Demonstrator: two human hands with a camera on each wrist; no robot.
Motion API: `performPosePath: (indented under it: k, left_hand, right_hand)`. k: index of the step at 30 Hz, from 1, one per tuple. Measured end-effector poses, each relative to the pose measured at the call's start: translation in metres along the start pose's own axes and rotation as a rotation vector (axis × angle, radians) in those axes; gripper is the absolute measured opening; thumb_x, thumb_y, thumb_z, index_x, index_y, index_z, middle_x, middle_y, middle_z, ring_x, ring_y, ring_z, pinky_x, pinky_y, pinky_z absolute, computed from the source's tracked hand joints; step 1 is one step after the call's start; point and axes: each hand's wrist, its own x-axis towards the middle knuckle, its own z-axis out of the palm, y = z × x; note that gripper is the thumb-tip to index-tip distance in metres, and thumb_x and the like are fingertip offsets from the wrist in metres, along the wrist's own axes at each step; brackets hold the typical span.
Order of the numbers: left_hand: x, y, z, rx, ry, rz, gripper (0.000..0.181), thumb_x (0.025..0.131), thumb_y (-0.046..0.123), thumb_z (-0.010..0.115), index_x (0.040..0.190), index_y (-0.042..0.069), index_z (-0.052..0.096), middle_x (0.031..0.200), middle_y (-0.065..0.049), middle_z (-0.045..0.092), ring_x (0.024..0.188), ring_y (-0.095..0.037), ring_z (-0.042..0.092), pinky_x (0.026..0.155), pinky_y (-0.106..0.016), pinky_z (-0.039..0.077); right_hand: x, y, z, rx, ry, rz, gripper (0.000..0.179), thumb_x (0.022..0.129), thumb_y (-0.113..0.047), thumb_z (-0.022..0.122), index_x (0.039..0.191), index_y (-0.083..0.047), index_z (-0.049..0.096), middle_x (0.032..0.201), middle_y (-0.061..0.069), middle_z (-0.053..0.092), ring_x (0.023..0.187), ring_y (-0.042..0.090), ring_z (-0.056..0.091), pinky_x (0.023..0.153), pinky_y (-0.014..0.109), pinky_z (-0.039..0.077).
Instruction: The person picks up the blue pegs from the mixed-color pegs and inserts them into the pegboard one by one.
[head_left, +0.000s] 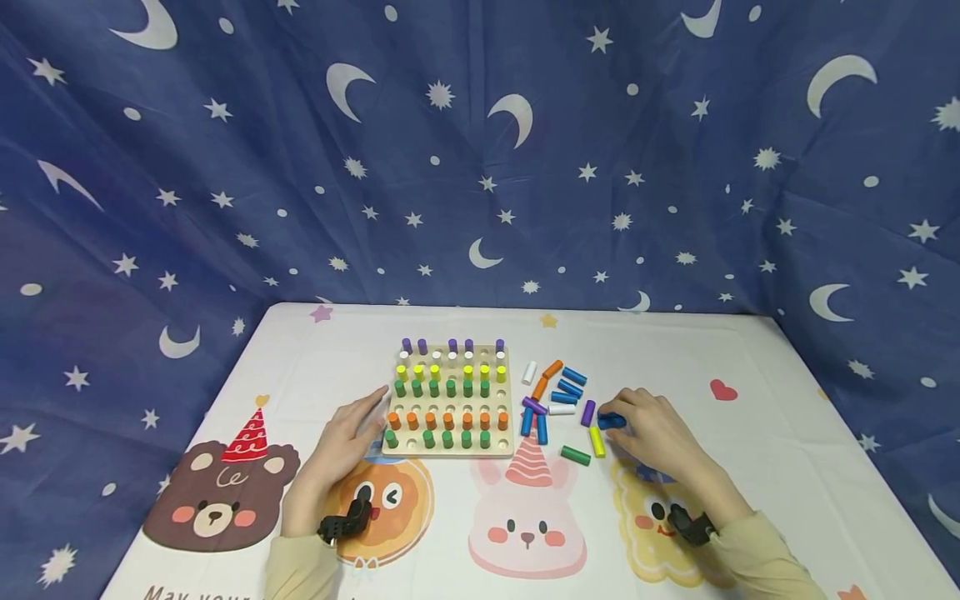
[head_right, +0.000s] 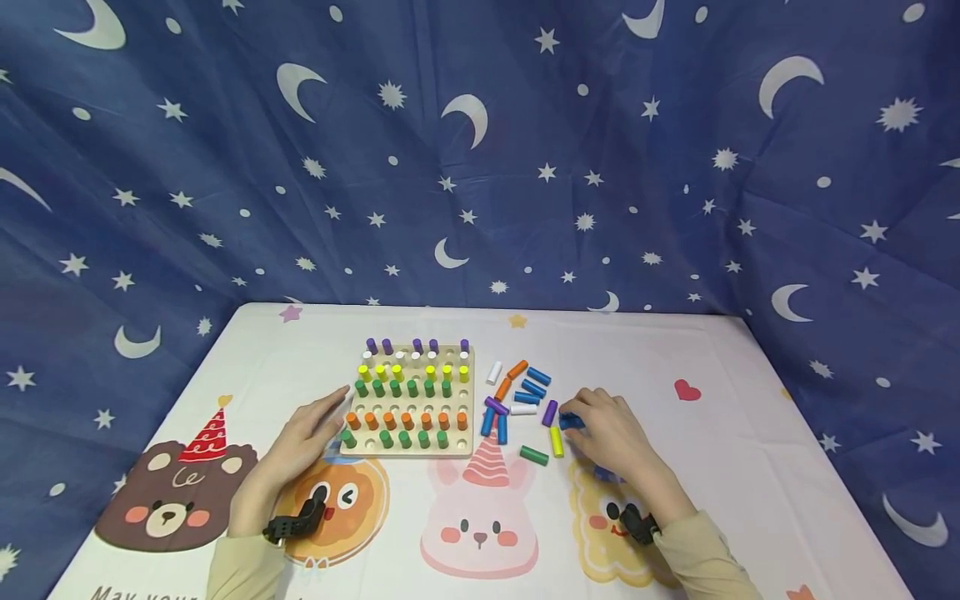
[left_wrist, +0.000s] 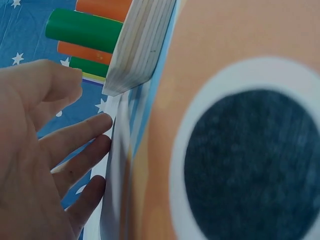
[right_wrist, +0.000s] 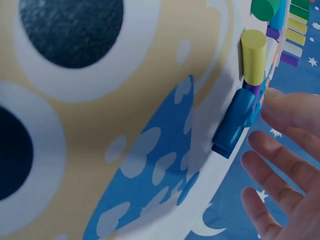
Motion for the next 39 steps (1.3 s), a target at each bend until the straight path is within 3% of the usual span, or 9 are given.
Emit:
performPosePath:
  k: [6,17,39]
  left_hand:
    - [-0.001,0.003,0.0,-0.003,-0.029,-0.053,0.057,0.095,0.023,0.054,0.149,0.022,0.037,0.15,-0.015,0.042,0.139,-0.039,0.032,0.109,-0.067,0.024]
    - [-0.002,0.0,0.004,0.051,0.001,0.045,0.056,0.09,0.016,0.058,0.145,0.016,0.044,0.148,-0.012,0.044,0.136,-0.04,0.034,0.107,-0.066,0.026]
    - [-0.002,0.002,0.005,0.079,-0.013,0.012,0.054,0.092,0.018,0.055,0.144,0.018,0.045,0.149,-0.011,0.042,0.135,-0.038,0.033,0.105,-0.064,0.026]
  right_hand:
    - [0.004,-0.001,0.005,-0.012,-0.015,0.016,0.026,0.075,-0.02,0.079,0.1,-0.014,0.073,0.095,0.001,0.066,0.09,0.019,0.056,0.075,0.038,0.041]
    - [0.005,-0.002,0.009,-0.045,-0.016,0.006,0.023,0.074,-0.015,0.079,0.096,-0.015,0.073,0.091,-0.001,0.066,0.084,0.016,0.053,0.072,0.033,0.038]
    - [0.011,-0.004,0.014,-0.173,-0.006,-0.112,0.022,0.074,-0.011,0.079,0.095,-0.013,0.071,0.089,0.001,0.064,0.084,0.018,0.051,0.074,0.034,0.04]
